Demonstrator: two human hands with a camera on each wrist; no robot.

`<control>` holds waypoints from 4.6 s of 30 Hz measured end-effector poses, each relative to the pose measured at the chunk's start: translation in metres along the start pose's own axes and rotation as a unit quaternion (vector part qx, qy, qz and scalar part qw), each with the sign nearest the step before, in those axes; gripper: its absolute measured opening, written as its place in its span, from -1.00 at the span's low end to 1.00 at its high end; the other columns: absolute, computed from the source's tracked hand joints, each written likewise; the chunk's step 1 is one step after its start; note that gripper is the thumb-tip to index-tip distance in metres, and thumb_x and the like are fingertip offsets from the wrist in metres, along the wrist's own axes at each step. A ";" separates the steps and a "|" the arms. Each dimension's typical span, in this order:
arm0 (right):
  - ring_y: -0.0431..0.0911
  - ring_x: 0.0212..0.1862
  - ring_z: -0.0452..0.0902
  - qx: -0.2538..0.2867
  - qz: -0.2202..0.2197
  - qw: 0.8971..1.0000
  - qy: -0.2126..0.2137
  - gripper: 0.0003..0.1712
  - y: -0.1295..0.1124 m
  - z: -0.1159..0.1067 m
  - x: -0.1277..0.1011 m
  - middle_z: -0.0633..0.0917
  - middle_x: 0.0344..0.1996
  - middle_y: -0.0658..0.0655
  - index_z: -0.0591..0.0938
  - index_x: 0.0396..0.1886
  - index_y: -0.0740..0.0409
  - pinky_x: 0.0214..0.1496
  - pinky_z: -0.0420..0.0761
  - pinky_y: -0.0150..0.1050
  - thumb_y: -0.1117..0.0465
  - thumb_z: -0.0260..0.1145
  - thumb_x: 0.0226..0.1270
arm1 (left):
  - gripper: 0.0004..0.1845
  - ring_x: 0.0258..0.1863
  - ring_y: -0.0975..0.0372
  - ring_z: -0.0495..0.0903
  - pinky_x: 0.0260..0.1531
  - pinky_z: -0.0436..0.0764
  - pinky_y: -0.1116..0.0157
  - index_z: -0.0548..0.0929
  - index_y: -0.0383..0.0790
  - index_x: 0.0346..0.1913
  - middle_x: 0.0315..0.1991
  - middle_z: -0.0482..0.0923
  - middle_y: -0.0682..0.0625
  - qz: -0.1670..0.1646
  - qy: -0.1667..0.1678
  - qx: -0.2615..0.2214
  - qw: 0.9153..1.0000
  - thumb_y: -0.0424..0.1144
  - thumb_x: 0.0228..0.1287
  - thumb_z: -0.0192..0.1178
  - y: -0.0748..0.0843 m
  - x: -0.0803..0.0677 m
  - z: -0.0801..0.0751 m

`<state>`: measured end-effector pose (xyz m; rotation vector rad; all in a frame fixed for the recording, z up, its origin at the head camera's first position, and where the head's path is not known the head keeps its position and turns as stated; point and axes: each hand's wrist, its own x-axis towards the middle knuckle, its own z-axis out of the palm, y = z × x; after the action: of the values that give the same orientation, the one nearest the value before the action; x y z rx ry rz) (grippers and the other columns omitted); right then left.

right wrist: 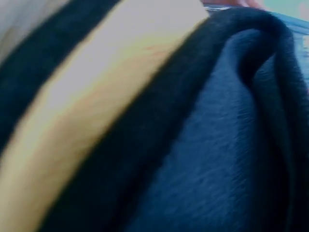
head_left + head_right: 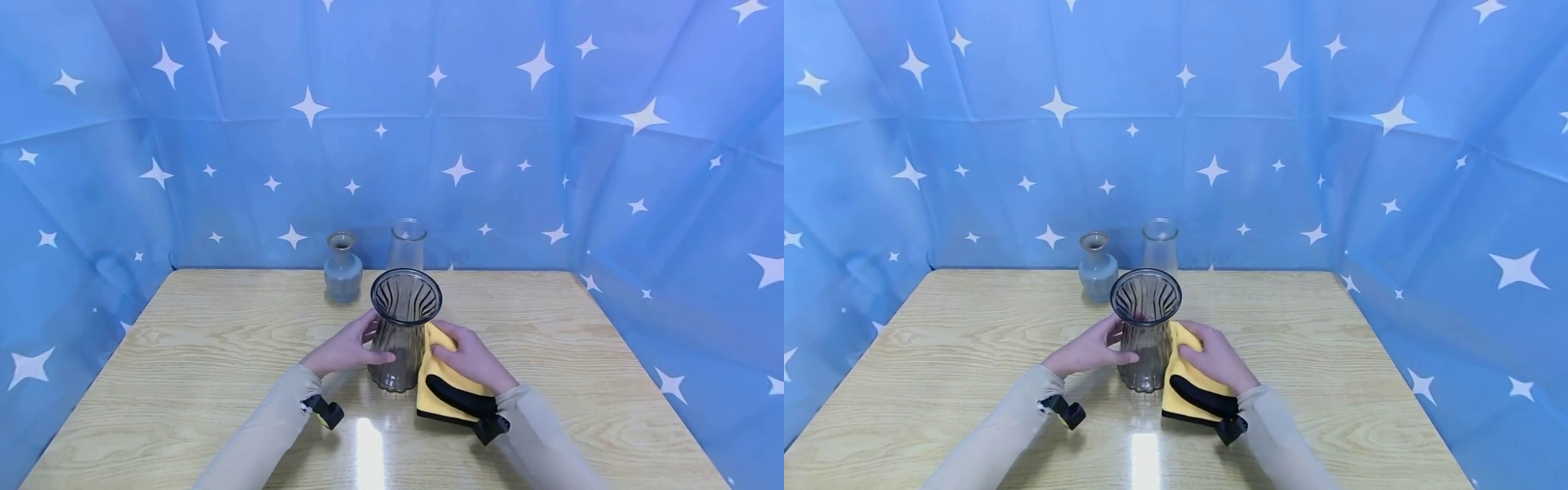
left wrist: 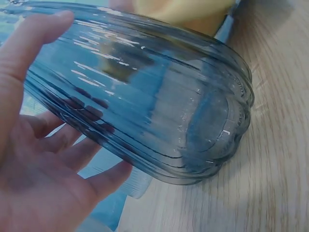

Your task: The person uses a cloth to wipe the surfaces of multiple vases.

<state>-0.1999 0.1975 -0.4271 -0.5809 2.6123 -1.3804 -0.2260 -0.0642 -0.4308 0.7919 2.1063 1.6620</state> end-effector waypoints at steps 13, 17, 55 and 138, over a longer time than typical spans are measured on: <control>-0.17 -0.54 0.35 -0.128 0.019 0.990 -0.053 -0.78 0.014 0.015 0.002 0.47 -0.58 -0.03 0.58 -0.13 0.26 -0.44 0.42 -0.24 0.28 0.17 0.25 | -0.17 0.43 0.05 0.06 0.33 0.10 -0.10 0.18 -0.18 0.45 0.41 0.19 -0.08 -0.017 -0.014 -0.008 1.000 -0.24 0.19 0.38 0.004 -0.005 0.000; -0.16 -0.58 0.32 -0.142 0.032 0.987 -0.062 -0.90 0.012 0.017 0.003 0.43 -0.63 -0.03 0.54 -0.31 0.20 -0.48 0.37 -0.24 0.28 0.17 0.19 | -0.16 0.44 0.01 -0.02 0.31 0.15 -0.09 0.15 -0.21 0.47 0.45 0.04 -0.15 -0.014 -0.012 0.007 1.000 -0.22 0.20 0.36 0.004 -0.006 0.000; -0.04 -0.23 0.62 0.134 -0.028 0.987 0.080 -0.47 -0.055 -0.036 0.002 0.56 0.04 0.29 0.41 0.35 0.21 -0.22 0.65 -0.22 0.27 0.20 0.42 | -0.14 0.26 -0.02 0.26 0.28 0.23 -0.04 0.33 -0.17 0.39 0.25 0.22 -0.19 -0.004 0.031 0.105 0.994 -0.11 0.02 0.48 0.002 0.000 0.005; -0.07 -0.35 0.63 0.253 -0.035 0.963 0.085 -0.56 -0.040 -0.018 -0.006 0.60 -0.24 0.21 0.43 0.26 0.32 -0.35 0.66 -0.23 0.38 0.10 0.39 | 0.01 0.33 0.08 0.15 0.32 0.15 0.04 0.16 -0.05 0.48 0.32 0.10 -0.10 0.037 0.029 0.075 0.996 -0.15 -0.04 0.51 -0.004 -0.003 0.016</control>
<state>-0.1887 0.1931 -0.3841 -0.4962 2.2223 -2.1014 -0.2154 -0.0546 -0.4389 0.8869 2.2887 1.5953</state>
